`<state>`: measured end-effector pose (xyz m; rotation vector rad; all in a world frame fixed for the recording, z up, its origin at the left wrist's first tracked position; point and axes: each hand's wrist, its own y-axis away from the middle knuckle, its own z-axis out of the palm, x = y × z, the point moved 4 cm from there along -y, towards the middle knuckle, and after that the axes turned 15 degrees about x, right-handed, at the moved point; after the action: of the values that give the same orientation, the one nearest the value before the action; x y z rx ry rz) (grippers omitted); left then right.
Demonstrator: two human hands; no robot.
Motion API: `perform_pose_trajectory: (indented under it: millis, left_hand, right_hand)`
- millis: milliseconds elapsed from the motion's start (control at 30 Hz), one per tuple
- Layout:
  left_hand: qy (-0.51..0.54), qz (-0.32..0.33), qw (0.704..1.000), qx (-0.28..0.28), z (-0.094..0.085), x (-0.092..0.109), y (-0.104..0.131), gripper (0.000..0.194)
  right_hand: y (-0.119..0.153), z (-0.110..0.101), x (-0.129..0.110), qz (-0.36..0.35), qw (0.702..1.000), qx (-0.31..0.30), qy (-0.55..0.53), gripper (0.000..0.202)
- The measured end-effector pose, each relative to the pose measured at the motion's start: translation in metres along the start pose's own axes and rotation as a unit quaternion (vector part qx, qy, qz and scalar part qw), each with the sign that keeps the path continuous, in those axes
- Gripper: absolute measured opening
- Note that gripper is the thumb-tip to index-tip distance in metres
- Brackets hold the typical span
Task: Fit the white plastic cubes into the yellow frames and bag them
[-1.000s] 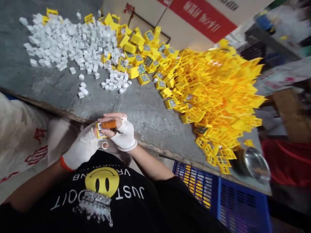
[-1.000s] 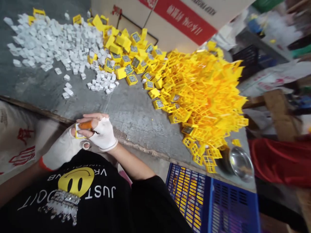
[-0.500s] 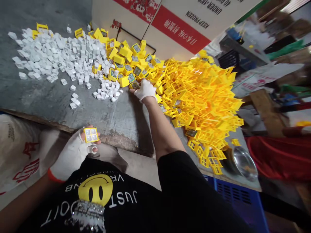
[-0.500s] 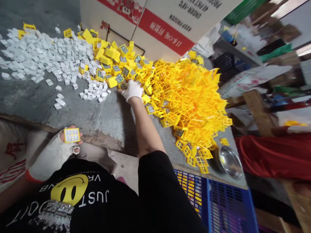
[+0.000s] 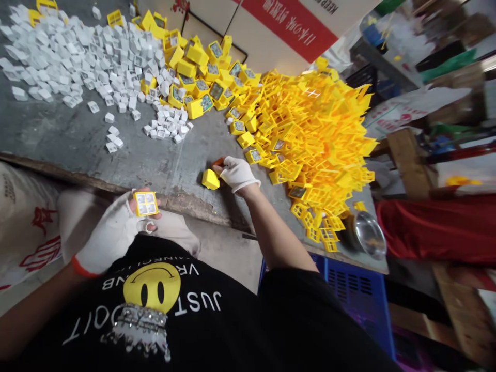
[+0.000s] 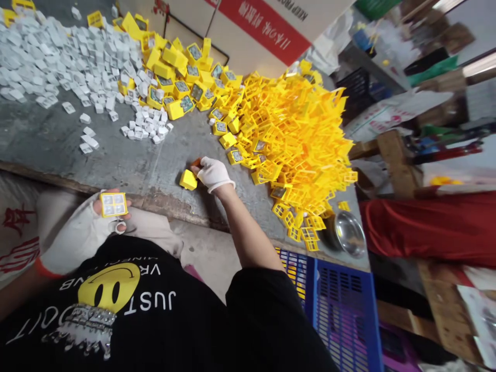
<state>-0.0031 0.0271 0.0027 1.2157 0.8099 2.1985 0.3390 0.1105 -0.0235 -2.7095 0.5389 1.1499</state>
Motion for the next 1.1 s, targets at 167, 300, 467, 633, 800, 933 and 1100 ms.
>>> perform_pose_trajectory:
  millis: [167, 300, 467, 633, 800, 933, 1100]
  left_hand:
    - [0.011, 0.006, 1.0, -0.026, -0.004, -0.004, 0.006, 0.035]
    - [0.014, -0.01, 1.0, -0.024, -0.001, -0.006, 0.012, 0.034]
    - [-0.002, 0.015, 1.0, -0.008, 0.001, -0.007, 0.013, 0.036]
    - [-0.003, 0.02, 1.0, -0.022, 0.0, -0.011, 0.009, 0.032]
    - [0.025, -0.006, 0.998, -0.052, 0.003, -0.018, 0.009, 0.031]
    - [0.045, -0.006, 0.998, -0.043, 0.004, -0.02, 0.013, 0.024]
    - [0.032, 0.018, 0.997, -0.061, 0.005, -0.017, 0.016, 0.024]
  right_hand:
    - [0.001, -0.027, 0.006, -0.079, 0.992, 0.075, 0.062, 0.032]
    - [0.024, -0.031, 0.003, -0.157, 0.986, -0.015, 0.06, 0.062]
    - [0.056, -0.035, 0.002, -0.12, 0.988, -0.078, 0.061, 0.053]
    - [0.046, -0.04, -0.02, -0.304, 0.934, -0.051, 0.182, 0.051]
    - [0.036, -0.009, -0.046, -0.424, 0.866, -0.188, 0.188, 0.045]
    - [0.061, 0.002, -0.078, -0.397, 0.905, -0.126, 0.09, 0.06]
    - [0.107, 0.006, -0.127, -0.418, 0.9, -0.106, -0.057, 0.066]
